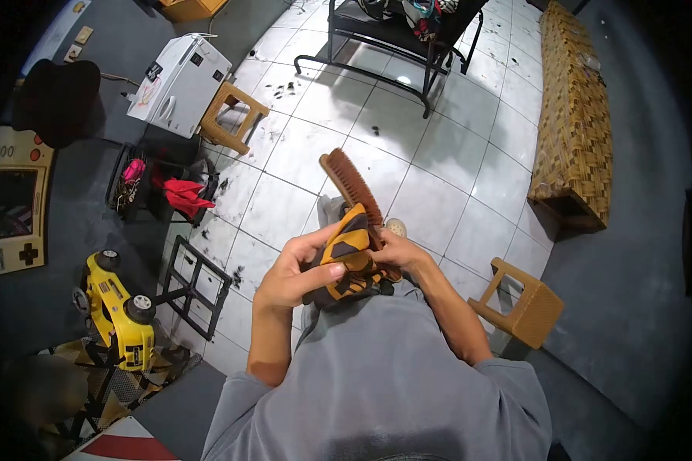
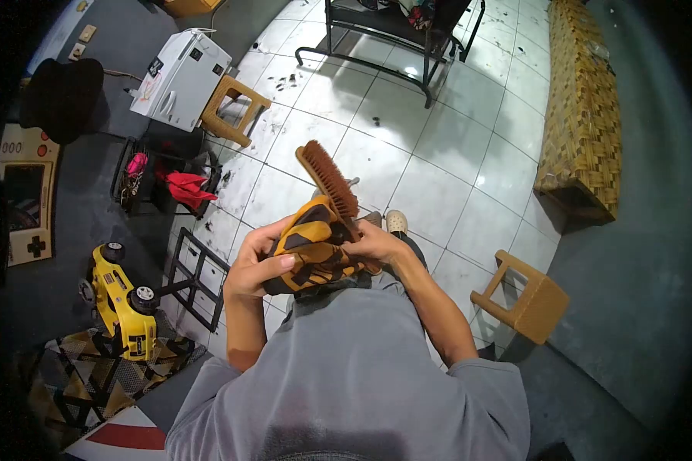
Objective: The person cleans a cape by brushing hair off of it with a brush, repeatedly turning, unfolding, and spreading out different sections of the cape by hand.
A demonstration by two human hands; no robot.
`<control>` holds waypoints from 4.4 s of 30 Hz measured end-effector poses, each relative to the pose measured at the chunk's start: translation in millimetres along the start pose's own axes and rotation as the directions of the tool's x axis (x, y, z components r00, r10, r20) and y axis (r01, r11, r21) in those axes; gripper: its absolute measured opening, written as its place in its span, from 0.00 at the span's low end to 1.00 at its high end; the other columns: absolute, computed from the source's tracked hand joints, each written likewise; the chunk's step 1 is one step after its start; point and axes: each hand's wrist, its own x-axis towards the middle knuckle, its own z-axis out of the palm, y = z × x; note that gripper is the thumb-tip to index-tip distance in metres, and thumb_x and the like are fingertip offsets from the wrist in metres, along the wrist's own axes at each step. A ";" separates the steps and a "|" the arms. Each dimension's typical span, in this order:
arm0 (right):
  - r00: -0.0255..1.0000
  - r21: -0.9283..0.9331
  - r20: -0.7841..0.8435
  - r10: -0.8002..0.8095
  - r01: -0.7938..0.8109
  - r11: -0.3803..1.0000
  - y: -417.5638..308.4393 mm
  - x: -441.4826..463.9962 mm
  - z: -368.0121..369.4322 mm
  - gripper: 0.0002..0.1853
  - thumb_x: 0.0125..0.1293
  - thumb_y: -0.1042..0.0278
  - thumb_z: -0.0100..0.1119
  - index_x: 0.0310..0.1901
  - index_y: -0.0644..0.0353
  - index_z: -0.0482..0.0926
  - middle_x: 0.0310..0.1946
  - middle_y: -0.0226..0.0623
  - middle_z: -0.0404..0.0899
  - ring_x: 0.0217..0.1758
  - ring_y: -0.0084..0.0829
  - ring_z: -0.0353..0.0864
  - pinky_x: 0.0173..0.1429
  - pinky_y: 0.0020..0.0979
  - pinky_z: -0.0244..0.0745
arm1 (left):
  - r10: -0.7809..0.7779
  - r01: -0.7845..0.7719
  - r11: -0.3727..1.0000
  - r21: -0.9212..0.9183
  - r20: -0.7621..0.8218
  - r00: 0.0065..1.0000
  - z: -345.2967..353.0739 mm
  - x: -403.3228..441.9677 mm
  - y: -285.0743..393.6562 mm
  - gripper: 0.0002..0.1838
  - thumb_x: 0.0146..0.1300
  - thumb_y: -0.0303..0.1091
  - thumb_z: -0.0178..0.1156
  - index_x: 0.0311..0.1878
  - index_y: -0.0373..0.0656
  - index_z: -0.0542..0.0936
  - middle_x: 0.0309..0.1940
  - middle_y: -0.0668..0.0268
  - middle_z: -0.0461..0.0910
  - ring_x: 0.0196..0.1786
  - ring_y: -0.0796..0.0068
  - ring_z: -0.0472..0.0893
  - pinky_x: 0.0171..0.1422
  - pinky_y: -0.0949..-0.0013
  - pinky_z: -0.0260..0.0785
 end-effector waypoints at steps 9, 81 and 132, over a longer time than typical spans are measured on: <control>0.981 -0.817 0.118 0.151 0.009 0.577 -4.5 -3.3 -23.9 0.14 0.52 0.62 0.61 0.30 0.68 0.77 0.19 0.45 0.74 0.24 0.37 0.74 0.32 0.36 0.68 | 0.090 -0.060 0.971 0.230 -0.125 0.988 -17.3 -9.4 0.2 0.31 0.56 0.24 0.61 0.63 0.29 0.64 0.51 0.60 0.75 0.52 0.77 0.74 0.59 0.74 0.64; 0.355 -0.917 -0.395 -0.847 -0.103 0.385 -137.0 -113.9 -15.1 0.06 0.65 0.72 0.56 0.39 0.66 0.79 0.28 0.31 0.78 0.30 0.22 0.75 0.33 0.24 0.70 | 0.797 0.091 0.207 0.974 -0.222 0.561 -133.7 19.9 -60.2 0.21 0.38 0.10 0.44 0.38 0.35 0.74 0.34 0.54 0.75 0.39 0.58 0.78 0.44 0.66 0.70; 0.465 -0.887 -0.461 -0.756 -0.266 0.377 -58.8 -73.1 -59.2 0.08 0.61 0.72 0.50 0.36 0.65 0.77 0.28 0.51 0.78 0.30 0.47 0.78 0.37 0.40 0.72 | 0.659 0.204 0.340 0.918 -0.388 0.645 -132.1 -35.3 -125.0 0.06 0.62 0.23 0.51 0.40 0.35 0.76 0.35 0.53 0.79 0.38 0.56 0.78 0.42 0.62 0.70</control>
